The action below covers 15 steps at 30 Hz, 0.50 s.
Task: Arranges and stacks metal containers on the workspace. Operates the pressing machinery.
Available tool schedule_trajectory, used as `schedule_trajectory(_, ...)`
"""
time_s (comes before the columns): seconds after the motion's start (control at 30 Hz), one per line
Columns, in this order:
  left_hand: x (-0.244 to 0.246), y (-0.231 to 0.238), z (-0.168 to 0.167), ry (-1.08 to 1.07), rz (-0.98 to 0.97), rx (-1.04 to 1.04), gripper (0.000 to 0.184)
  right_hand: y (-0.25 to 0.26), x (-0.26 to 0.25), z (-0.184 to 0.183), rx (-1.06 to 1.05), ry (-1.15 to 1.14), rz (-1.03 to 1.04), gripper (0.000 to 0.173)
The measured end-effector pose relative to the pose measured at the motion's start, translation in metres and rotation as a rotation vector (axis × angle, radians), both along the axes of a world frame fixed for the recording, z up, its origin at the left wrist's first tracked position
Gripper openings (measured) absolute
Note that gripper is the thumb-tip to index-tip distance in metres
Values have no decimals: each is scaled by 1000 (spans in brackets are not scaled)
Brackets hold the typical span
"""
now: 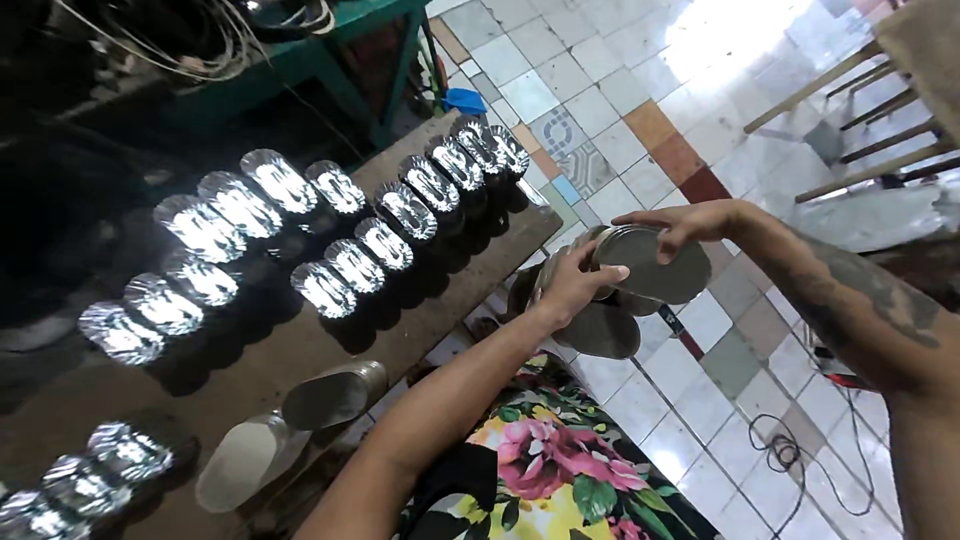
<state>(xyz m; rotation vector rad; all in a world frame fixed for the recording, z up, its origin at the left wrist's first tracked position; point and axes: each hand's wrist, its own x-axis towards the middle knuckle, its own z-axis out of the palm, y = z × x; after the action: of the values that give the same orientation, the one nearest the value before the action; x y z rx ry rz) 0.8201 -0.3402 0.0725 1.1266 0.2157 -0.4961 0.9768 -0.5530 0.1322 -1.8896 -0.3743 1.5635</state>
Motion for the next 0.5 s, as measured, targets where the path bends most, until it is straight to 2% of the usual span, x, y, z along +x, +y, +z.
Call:
schedule_trajectory(0.07, 3, -1, -6, 2, 27, -21, 57, -1, -6, -1, 41, 4, -39, 97)
schedule_trajectory(0.17, 11, -1, -1, 17, 37, -23, 50, -6, -8, -1, 108, 13, -93, 96)
schedule_trajectory(0.27, 17, -1, 30, -44, 23, 90, 54, -6, -27, 34, 133, -37, -259, 92)
schedule_trajectory(0.3, 19, 2, 44, -86, 7, 131, 63, -6, -36, 48, 161, -72, -356, 83)
schedule_trajectory(0.33, 20, 8, 59, -133, -6, 154, 74, -16, -40, 51, 262, -82, -430, 64)
schedule_trajectory(0.37, 18, 16, 74, -181, -6, 164, 81, -38, -35, 39, 489, -35, -411, 50)
schedule_trajectory(0.4, 13, 26, 85, -219, 13, 180, 85, -48, -38, 29, 665, -91, -399, 37)
schedule_trajectory(0.47, -6, 48, 98, -240, 48, 264, 97, -40, -71, 28, 852, -304, -554, 16)
schedule_trajectory(0.5, -18, 56, 99, -226, 38, 301, 105, -26, -86, 29, 932, -275, -653, 12)
